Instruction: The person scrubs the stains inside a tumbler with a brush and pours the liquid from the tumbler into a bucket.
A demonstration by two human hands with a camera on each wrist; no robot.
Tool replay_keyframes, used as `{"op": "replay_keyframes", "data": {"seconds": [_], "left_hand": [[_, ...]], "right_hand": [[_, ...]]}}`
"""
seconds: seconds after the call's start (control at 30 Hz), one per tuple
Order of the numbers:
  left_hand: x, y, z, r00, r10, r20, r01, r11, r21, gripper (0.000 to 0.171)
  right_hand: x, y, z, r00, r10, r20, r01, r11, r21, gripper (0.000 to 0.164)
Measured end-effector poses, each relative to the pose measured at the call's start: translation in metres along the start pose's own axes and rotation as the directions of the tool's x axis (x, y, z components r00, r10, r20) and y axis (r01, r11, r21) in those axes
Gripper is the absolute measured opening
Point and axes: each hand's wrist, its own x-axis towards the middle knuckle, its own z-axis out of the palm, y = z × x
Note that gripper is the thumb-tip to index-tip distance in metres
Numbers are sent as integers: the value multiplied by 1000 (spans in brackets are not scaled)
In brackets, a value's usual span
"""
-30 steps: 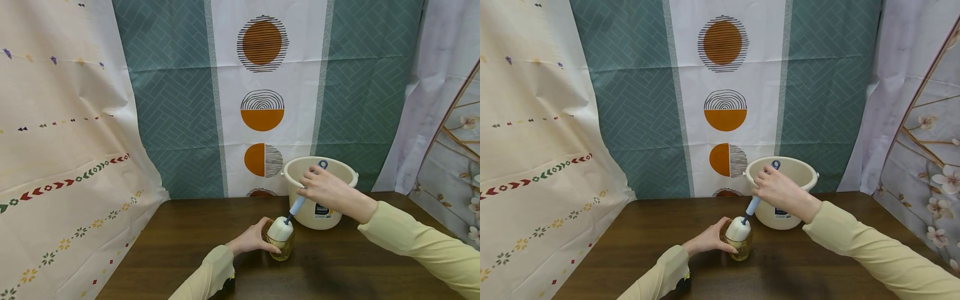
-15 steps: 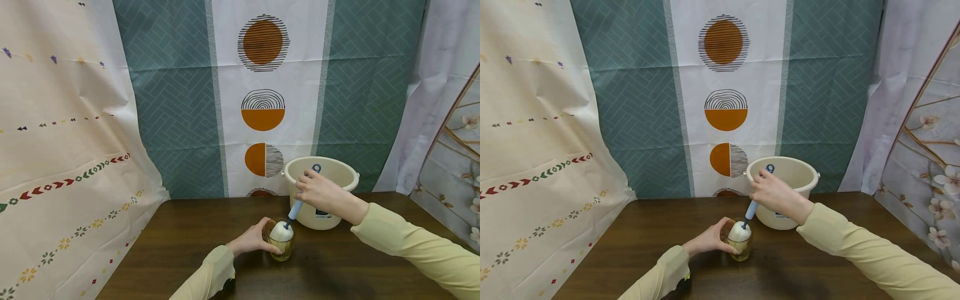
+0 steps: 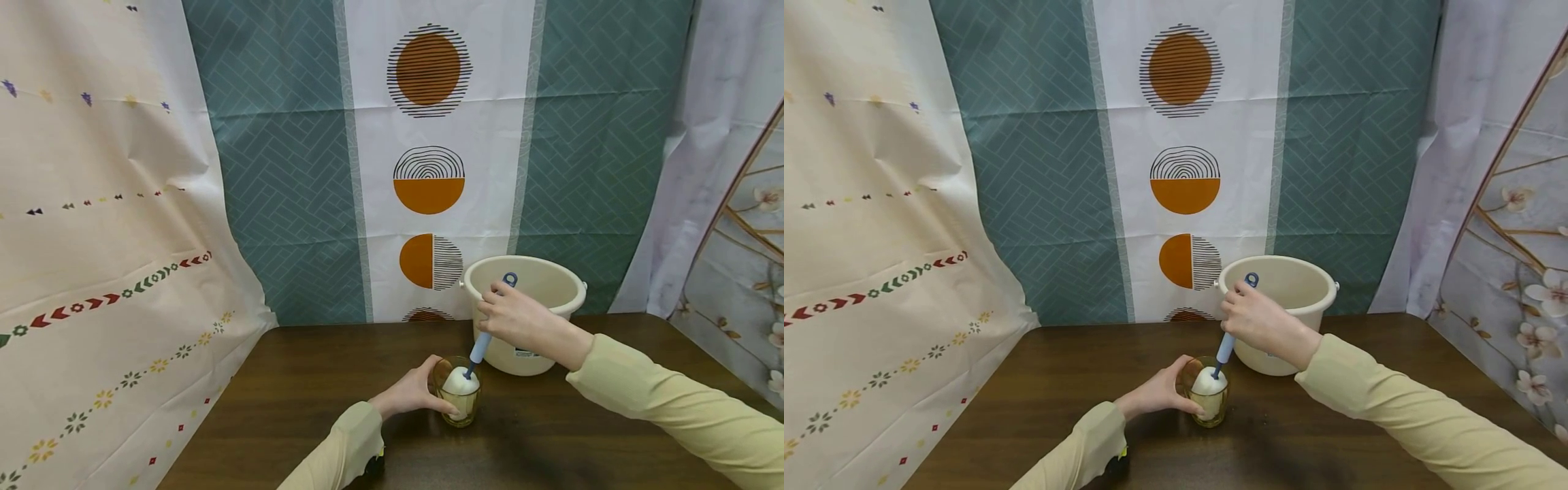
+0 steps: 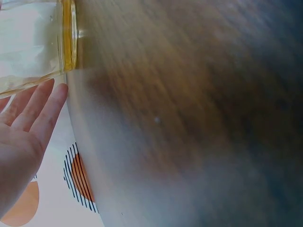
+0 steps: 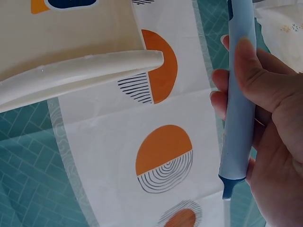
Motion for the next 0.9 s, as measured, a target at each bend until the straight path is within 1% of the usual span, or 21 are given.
{"op": "replay_keyframes", "data": {"seconds": [0.17,0.33,0.47,0.73,0.9], "left_hand": [[0,1,0,1000,-13,-3,13,1000,-2,65],[1,0,0,1000,2,2,-2,1000,-8,65],[2,0,-1,1000,2,0,-2,1000,-4,65],[2,-1,0,1000,-9,1,9,1000,-1,65],[2,-2,0,1000,-26,-5,26,1000,18,67]], "right_hand": [[1,-1,-1,1000,1,13,0,1000,-11,19],[2,-1,-2,999,2,32,-2,1000,-18,16],[2,-1,-3,999,1,42,0,1000,-23,17],[0,1,-4,999,2,47,-1,1000,-10,20],[0,3,-4,1000,-4,31,4,1000,-12,21]]}}
